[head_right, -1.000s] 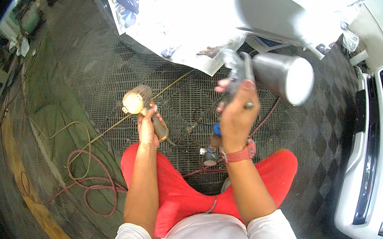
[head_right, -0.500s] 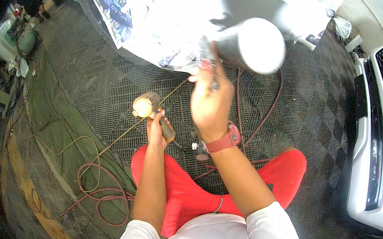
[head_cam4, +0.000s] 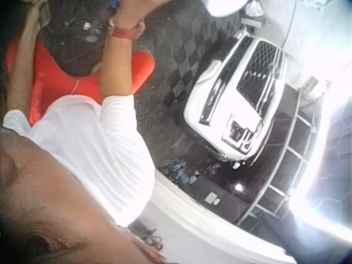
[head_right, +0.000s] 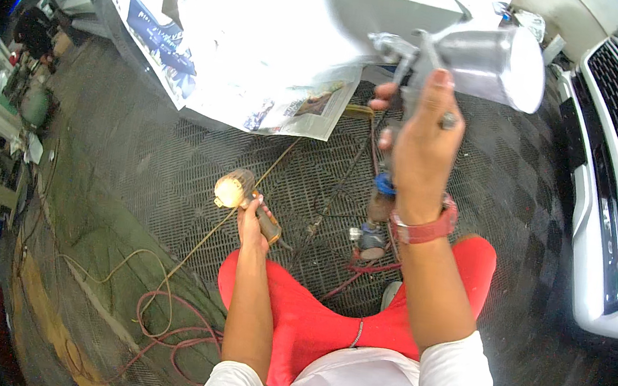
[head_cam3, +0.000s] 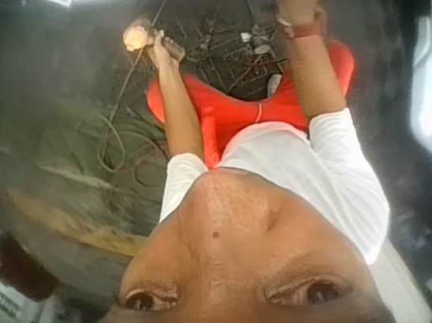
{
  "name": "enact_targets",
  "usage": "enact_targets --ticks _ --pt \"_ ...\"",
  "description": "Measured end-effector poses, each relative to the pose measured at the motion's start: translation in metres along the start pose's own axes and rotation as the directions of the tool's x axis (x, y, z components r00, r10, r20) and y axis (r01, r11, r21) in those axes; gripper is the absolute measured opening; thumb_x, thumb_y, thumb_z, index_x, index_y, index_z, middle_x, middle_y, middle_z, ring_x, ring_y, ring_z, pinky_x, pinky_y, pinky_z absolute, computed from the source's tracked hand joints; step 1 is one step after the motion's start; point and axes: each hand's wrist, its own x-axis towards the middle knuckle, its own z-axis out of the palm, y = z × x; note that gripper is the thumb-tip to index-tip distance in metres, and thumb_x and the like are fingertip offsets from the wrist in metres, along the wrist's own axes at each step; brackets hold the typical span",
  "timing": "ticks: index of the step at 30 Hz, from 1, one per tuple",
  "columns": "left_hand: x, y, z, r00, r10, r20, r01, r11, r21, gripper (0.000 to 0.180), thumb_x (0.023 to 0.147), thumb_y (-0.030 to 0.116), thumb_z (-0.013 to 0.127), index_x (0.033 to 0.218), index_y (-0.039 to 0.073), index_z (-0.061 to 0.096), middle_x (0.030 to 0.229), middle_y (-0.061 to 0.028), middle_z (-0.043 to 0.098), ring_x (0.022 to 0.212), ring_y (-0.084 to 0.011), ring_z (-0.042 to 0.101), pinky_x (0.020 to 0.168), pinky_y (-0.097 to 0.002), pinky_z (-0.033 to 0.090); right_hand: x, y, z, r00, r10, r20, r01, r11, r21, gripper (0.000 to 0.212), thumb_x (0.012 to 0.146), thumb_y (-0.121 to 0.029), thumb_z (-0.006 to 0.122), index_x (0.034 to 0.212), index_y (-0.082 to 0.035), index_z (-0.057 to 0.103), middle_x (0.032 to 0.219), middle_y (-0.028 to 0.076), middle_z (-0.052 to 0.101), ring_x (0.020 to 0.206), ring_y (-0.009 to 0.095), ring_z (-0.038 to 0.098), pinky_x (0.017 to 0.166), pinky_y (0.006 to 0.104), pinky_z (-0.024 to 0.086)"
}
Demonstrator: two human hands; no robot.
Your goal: The person uses a spray gun to apply white paint to a car bumper that is covered with newspaper. They hold a heat gun in the other hand and occasionally use it to warm the surface while spraying. The person moves around the bumper to cover different areas.
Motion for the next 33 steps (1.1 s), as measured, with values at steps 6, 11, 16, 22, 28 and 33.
enact_targets --ticks 6,11,16,22,28,33 --pt "0.014 -0.011 0.001 0.999 0.002 0.036 -0.004 0.999 0.039 0.028 0.094 0.012 0.073 0.118 0.016 0.057 0.099 0.0018 0.063 0.078 -0.0098 0.060 0.069 -0.0272 0.056 0.020 -0.010 -0.068 0.979 -0.116 -0.168 0.113 0.993 -0.023 0.058 0.114 -0.050 0.037 0.117 0.000 0.067 0.095 0.013 0.076 0.079 0.019 0.074 0.046 0.0257 0.048" --pt "0.029 -0.024 0.003 0.998 0.007 0.069 -0.011 0.999 0.045 0.026 0.094 0.012 0.073 0.115 0.016 0.058 0.098 0.0026 0.062 0.077 -0.0099 0.060 0.067 -0.0276 0.054 0.048 -0.043 -0.064 0.997 0.056 0.048 -0.056 0.998 0.013 0.065 0.111 -0.057 0.039 0.125 0.001 0.063 0.097 0.018 0.077 0.081 0.021 0.076 0.044 0.0245 0.048" --pt "0.033 -0.039 0.017 0.992 -0.048 0.117 0.046 0.999 0.026 0.025 0.093 0.013 0.074 0.113 0.015 0.058 0.094 0.0026 0.062 0.075 -0.0099 0.060 0.065 -0.0277 0.054 0.083 -0.079 -0.055 0.956 0.076 0.284 -0.076 0.997 -0.010 0.065 0.108 -0.059 0.044 0.127 0.002 0.060 0.099 0.021 0.076 0.078 0.021 0.077 0.041 0.0228 0.051" --pt "0.022 -0.045 0.035 0.986 -0.099 0.135 0.096 0.995 0.028 0.027 0.093 0.013 0.074 0.114 0.014 0.057 0.092 0.0016 0.060 0.074 -0.0104 0.059 0.065 -0.0271 0.054 0.119 -0.096 -0.081 0.963 0.139 0.232 -0.120 0.988 -0.093 0.053 0.114 -0.047 0.034 0.126 -0.002 0.060 0.080 0.015 0.073 0.055 0.017 0.069 0.034 0.0228 0.044" --pt "0.039 -0.054 0.027 0.986 -0.070 0.154 0.065 0.997 0.039 0.030 0.092 0.011 0.072 0.117 0.013 0.056 0.095 0.0011 0.060 0.076 -0.0104 0.059 0.065 -0.0277 0.054 0.158 -0.069 -0.130 0.999 0.035 0.032 -0.026 0.968 -0.251 0.063 0.109 -0.058 0.043 0.129 0.000 0.059 0.100 0.018 0.077 0.078 0.020 0.077 0.042 0.0226 0.050" --pt "0.035 -0.051 0.030 0.985 -0.072 0.156 0.067 0.997 0.039 0.027 0.093 0.009 0.071 0.116 0.013 0.057 0.097 0.0018 0.060 0.076 -0.0106 0.058 0.066 -0.0282 0.053 0.158 -0.057 -0.150 0.995 0.012 -0.104 -0.042 0.957 -0.287 0.063 0.108 -0.060 0.042 0.129 -0.002 0.058 0.097 0.015 0.078 0.079 0.019 0.078 0.043 0.0236 0.047"
